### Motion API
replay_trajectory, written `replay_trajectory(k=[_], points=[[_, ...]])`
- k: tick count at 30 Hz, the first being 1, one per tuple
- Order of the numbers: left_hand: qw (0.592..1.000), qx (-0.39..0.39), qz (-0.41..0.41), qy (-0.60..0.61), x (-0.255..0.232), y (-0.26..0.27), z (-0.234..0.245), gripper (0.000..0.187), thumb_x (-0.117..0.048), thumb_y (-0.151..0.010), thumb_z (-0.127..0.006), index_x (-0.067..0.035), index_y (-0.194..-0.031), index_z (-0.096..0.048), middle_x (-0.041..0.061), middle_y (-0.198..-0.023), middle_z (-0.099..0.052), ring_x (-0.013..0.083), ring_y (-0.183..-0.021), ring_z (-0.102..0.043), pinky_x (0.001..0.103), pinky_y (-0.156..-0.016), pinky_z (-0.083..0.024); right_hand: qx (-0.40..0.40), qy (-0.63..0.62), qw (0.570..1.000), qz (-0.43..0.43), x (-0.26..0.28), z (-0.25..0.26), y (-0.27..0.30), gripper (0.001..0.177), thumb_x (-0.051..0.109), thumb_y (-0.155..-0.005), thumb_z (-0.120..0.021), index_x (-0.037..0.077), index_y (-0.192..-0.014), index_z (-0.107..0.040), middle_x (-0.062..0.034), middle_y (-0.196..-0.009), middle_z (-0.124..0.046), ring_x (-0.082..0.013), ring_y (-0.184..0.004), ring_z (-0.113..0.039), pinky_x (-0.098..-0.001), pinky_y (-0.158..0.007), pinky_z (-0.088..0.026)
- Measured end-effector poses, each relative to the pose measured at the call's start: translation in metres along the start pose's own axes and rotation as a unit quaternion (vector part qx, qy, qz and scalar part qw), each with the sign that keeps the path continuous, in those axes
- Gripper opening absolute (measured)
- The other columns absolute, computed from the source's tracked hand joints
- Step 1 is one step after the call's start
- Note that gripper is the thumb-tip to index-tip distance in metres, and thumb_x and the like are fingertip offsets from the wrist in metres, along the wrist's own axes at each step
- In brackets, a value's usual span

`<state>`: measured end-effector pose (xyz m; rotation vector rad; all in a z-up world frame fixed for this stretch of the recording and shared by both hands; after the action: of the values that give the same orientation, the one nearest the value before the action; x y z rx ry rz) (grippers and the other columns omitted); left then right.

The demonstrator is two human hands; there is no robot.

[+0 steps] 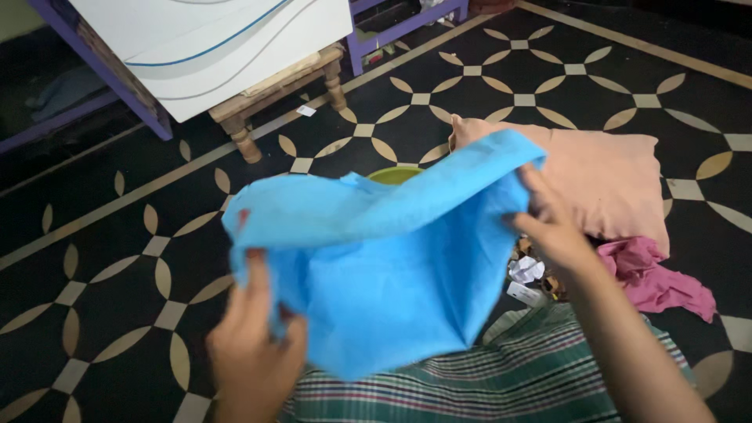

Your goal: The person wipes the inside of a green bucket with a pink cloth, then unfolds a blue cloth and lines the bucket with it. They adjust the cloth to fit the bucket's shape and tuck the edges inside.

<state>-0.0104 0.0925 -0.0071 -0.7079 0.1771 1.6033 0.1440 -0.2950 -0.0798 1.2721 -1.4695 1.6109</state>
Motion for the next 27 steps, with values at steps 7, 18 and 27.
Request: replay_trajectory(k=[7,18,27], points=[[0.988,-0.043,-0.078,0.126,-0.041,-0.054,-0.058,0.087,0.002,-0.081,-0.059,0.005,-0.157,-0.018,0.035,-0.153,-0.036,0.0285,-0.069,-0.073,0.029,-0.051,-0.059,-0.071,-0.031,0.996,-0.037,-0.096,-0.003,-0.013,0.092,-0.009,-0.082,-0.051,0.008,-0.165,-0.016,-0.0052,-0.165,-0.037,-0.0154,-0.123,-0.057,-0.0286,-0.094,-0.049],[0.631,-0.170,-0.099,0.750,0.064,-0.053,-0.118,0.073,-0.029,-0.096,-0.047,-0.025,-0.165,-0.021,0.012,-0.164,-0.033,0.0354,-0.141,-0.043,0.057,-0.102,-0.049,0.090,-0.132,0.981,-0.113,-0.135,0.053,0.007,0.041,0.028,-0.099,-0.070,-0.006,-0.122,-0.072,-0.0137,-0.118,-0.065,-0.0212,-0.106,-0.059,-0.0359,-0.096,-0.044],[0.499,-0.169,0.288,0.800,0.206,-0.071,-0.229,0.083,-0.071,-0.096,-0.035,-0.015,-0.157,-0.040,0.013,-0.152,-0.049,0.0341,-0.133,-0.050,0.050,-0.101,-0.045,-0.148,-0.130,0.957,-0.211,-0.190,0.012,-0.022,0.051,0.038,-0.091,-0.064,0.012,-0.130,-0.041,-0.0104,-0.132,-0.053,-0.0241,-0.120,-0.054,-0.0415,-0.099,-0.044]])
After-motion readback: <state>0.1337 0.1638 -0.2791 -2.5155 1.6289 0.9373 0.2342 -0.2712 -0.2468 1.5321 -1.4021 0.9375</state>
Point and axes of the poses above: each hand's wrist, its own y-axis away from the middle knuckle, its own z-axis out of the back of the hand, x = y × z, the point moved 3 cm from there along -y, towards the middle knuckle
